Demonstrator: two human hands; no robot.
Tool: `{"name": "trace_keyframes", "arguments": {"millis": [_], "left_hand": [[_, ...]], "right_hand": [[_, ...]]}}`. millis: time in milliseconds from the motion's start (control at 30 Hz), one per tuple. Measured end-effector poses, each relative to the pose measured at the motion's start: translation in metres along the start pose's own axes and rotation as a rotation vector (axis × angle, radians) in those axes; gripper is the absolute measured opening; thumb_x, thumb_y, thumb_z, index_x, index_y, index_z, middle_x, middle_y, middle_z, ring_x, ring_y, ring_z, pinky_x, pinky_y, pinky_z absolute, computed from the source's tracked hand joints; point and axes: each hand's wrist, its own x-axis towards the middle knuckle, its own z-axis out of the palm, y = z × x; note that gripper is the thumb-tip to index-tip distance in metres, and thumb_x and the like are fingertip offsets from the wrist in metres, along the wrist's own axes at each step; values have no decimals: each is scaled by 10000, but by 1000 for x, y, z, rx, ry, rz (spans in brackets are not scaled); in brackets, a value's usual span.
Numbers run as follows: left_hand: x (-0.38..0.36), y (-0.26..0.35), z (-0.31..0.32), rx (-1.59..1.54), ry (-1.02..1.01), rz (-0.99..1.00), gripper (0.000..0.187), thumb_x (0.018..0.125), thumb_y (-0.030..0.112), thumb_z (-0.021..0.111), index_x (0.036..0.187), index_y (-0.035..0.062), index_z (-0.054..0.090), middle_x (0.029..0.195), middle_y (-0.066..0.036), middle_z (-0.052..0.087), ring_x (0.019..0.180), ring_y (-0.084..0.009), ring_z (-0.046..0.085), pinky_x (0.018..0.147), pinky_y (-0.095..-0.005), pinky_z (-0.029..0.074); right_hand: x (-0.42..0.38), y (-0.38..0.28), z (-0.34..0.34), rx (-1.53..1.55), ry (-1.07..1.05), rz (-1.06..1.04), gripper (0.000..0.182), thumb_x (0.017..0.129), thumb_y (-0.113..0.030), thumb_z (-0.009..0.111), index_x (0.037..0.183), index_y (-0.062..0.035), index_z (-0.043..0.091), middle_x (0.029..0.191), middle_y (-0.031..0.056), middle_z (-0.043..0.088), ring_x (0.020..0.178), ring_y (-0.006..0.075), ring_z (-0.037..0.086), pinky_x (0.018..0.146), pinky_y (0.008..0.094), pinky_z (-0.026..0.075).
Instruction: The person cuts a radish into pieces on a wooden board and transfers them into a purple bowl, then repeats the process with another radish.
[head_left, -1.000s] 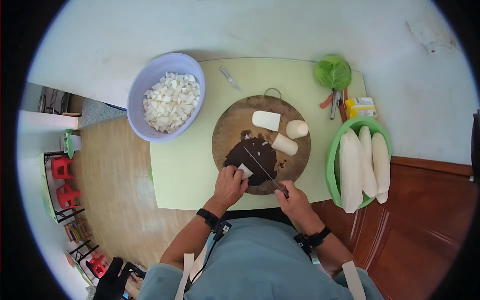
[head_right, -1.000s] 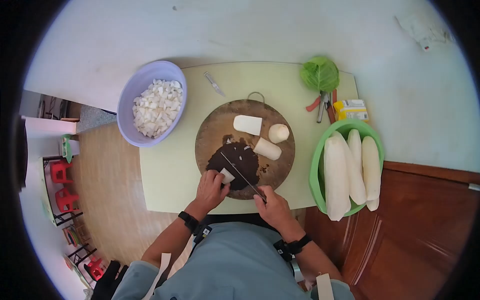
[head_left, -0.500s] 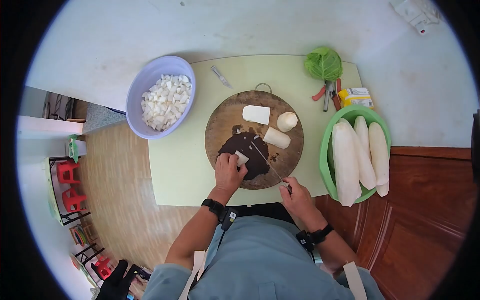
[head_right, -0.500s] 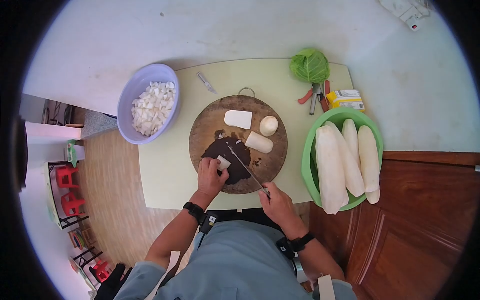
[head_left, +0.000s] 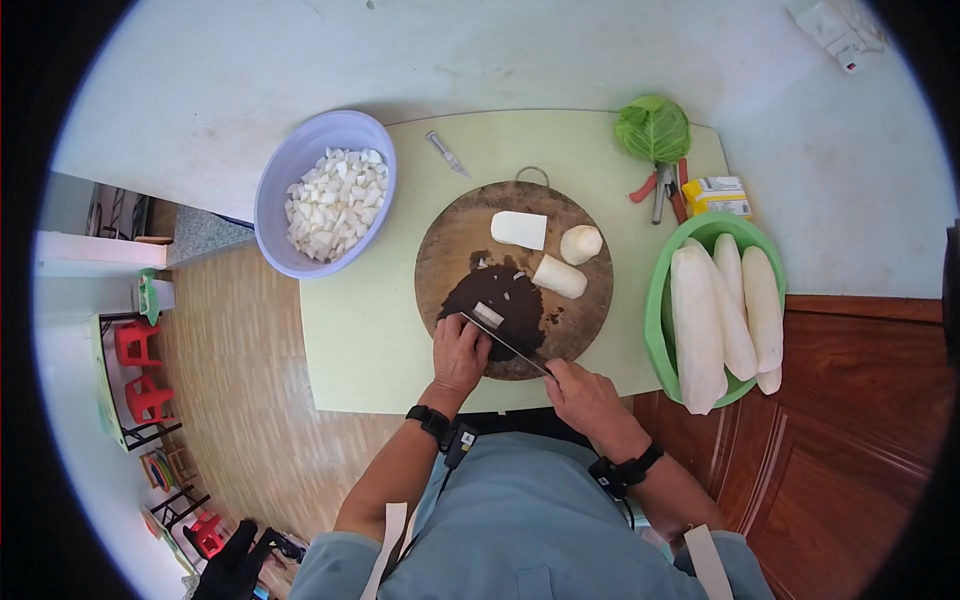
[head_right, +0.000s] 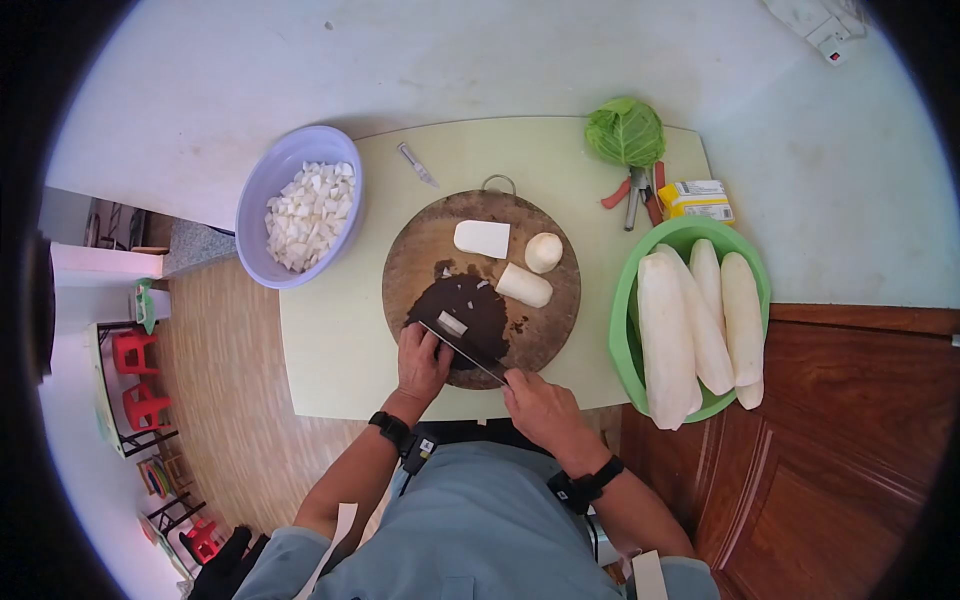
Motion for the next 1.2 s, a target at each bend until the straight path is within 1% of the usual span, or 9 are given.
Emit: {"name": "trace_keyframes", "arguments": {"millis": [167, 300, 467, 767, 833, 867, 933, 1033, 1200], "left_hand": [[-1, -2, 2, 40, -56, -23, 213, 741, 73, 728, 941, 86, 654, 1019, -135, 552, 917, -336, 543, 791, -445, 462], [0, -4, 5, 11, 11, 16, 229, 731, 84, 738, 949, 96, 667, 1027, -128, 560, 915, -329, 542, 791, -453, 459], [-2, -7, 4, 60, -61, 7, 277, 717, 123, 762, 982, 116, 683, 1052, -117, 572, 923, -327, 540, 786, -444, 453], [-2, -6, 3, 85, -79, 6, 274, 711, 137, 768, 970, 122, 682, 1038, -106, 571, 920, -325, 536, 786, -444, 448], [-2, -6, 4, 86, -80, 4, 271, 710, 136, 768, 966, 124, 682, 1035, -104, 571, 919, -323, 536, 786, -444, 448], [-2, -6, 4, 89, -81, 2, 269, 708, 135, 767, 963, 125, 682, 1032, -102, 572, 918, -322, 536, 786, -444, 447], [-2, -6, 5, 86, -68, 1, 265, 706, 136, 767, 956, 126, 681, 1027, -101, 573, 914, -321, 535, 781, -446, 445], [-3, -6, 7, 82, -50, -1, 256, 701, 137, 765, 941, 128, 677, 1008, -99, 572, 904, -319, 534, 769, -449, 438], [-1, -3, 6, 80, -20, 3, 231, 703, 143, 759, 914, 134, 665, 960, -95, 559, 886, -317, 530, 748, -449, 424]], "right_hand": [[-2, -4, -2, -12, 34, -18, 158, 958, -200, 589, 1047, -82, 532, 855, 161, 655, 739, 399, 665, 631, 515, 541], [-2, -7, -3, -43, -1, 11, 147, 958, -199, 590, 1021, -81, 528, 837, 157, 646, 735, 392, 669, 625, 510, 545], [-2, -9, -4, -62, -1, 8, 151, 965, -207, 583, 1021, -79, 526, 821, 159, 643, 726, 385, 673, 611, 503, 549], [-3, -13, -5, -94, -21, 21, 158, 973, -218, 570, 986, -73, 511, 794, 160, 639, 682, 393, 670, 587, 508, 550], [0, -16, -9, -152, -106, 68, 131, 967, -176, 533, 970, -47, 506, 782, 187, 644, 684, 397, 680, 593, 517, 550], [3, -17, -10, -155, -107, 68, 131, 967, -176, 533, 970, -47, 506, 782, 187, 644, 684, 397, 680, 593, 517, 550], [8, -18, -11, -210, -199, 109, 103, 942, -120, 498, 945, -18, 505, 766, 216, 652, 689, 402, 689, 605, 524, 553], [14, -27, -19, -226, -246, 129, 81, 915, -79, 483, 924, -2, 507, 745, 226, 662, 696, 399, 696, 613, 522, 556], [29, -30, -16, -212, -308, 156, 91, 924, -81, 475, 937, -1, 515, 767, 236, 685, 735, 424, 700, 652, 541, 555]]}}
